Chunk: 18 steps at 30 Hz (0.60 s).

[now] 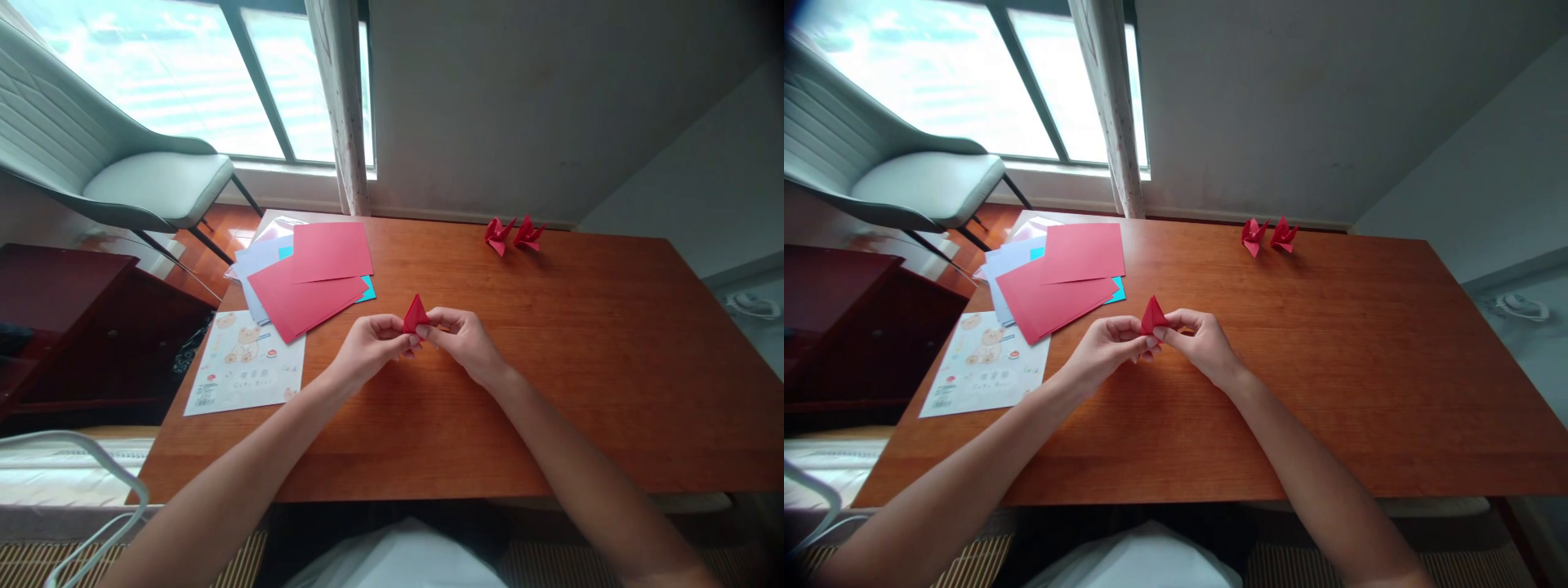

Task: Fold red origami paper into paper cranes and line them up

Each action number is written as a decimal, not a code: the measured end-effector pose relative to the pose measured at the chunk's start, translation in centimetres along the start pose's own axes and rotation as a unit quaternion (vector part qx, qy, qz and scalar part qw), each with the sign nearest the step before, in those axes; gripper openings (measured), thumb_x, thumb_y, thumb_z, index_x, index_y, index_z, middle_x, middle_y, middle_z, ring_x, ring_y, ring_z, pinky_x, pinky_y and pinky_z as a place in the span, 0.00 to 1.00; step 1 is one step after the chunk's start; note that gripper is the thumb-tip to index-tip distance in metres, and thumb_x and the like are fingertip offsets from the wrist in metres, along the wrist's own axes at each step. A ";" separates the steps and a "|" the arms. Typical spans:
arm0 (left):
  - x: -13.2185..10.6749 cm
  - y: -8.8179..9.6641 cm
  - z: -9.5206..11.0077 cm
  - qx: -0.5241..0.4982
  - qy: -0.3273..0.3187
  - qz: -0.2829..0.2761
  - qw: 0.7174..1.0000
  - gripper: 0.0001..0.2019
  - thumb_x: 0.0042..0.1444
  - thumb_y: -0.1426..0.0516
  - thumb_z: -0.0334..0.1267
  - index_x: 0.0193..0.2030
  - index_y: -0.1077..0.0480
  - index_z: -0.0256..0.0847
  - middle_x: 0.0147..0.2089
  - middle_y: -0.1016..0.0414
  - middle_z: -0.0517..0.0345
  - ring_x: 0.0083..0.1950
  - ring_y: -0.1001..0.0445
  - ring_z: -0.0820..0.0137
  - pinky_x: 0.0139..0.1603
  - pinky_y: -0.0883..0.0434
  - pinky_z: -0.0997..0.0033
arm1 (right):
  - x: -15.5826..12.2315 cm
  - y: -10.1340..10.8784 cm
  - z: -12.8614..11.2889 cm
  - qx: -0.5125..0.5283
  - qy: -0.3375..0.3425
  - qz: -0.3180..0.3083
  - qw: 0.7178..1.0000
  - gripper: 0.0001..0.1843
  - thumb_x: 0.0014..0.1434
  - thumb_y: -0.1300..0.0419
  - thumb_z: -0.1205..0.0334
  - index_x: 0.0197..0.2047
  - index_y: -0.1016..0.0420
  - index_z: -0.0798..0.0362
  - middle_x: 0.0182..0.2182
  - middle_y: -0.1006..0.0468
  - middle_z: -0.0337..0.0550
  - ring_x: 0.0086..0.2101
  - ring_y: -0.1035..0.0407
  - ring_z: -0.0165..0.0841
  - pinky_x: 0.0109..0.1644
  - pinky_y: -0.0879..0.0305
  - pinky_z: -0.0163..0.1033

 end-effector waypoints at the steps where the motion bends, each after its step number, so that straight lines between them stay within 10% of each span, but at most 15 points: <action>1: 0.0 0.0 -0.1 0.001 0.004 -0.003 1.000 0.14 0.48 0.31 0.44 0.33 0.24 0.34 0.32 0.20 0.53 0.29 0.25 0.71 0.32 0.31 0.73 | 0.0 0.1 0.0 -0.007 0.006 -0.005 1.000 0.12 0.54 0.31 0.52 0.36 0.18 0.51 0.32 0.18 0.40 0.34 0.26 0.34 0.42 0.31 0.39; 18: -0.4 -1.2 -0.2 0.056 0.050 -0.113 0.991 0.14 0.55 0.37 0.46 0.33 0.25 0.33 0.30 0.22 0.54 0.31 0.25 0.72 0.33 0.30 0.75 | -0.3 0.7 -0.4 -0.026 0.025 0.072 0.997 0.09 0.54 0.31 0.56 0.30 0.19 0.53 0.28 0.19 0.41 0.30 0.27 0.32 0.35 0.33 0.37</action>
Point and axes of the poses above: each hand's wrist, its own x-axis towards the middle knuckle, its own y-axis out of the back of the hand, z = x × y, the point moved 3 cm from there along x, towards the middle knuckle
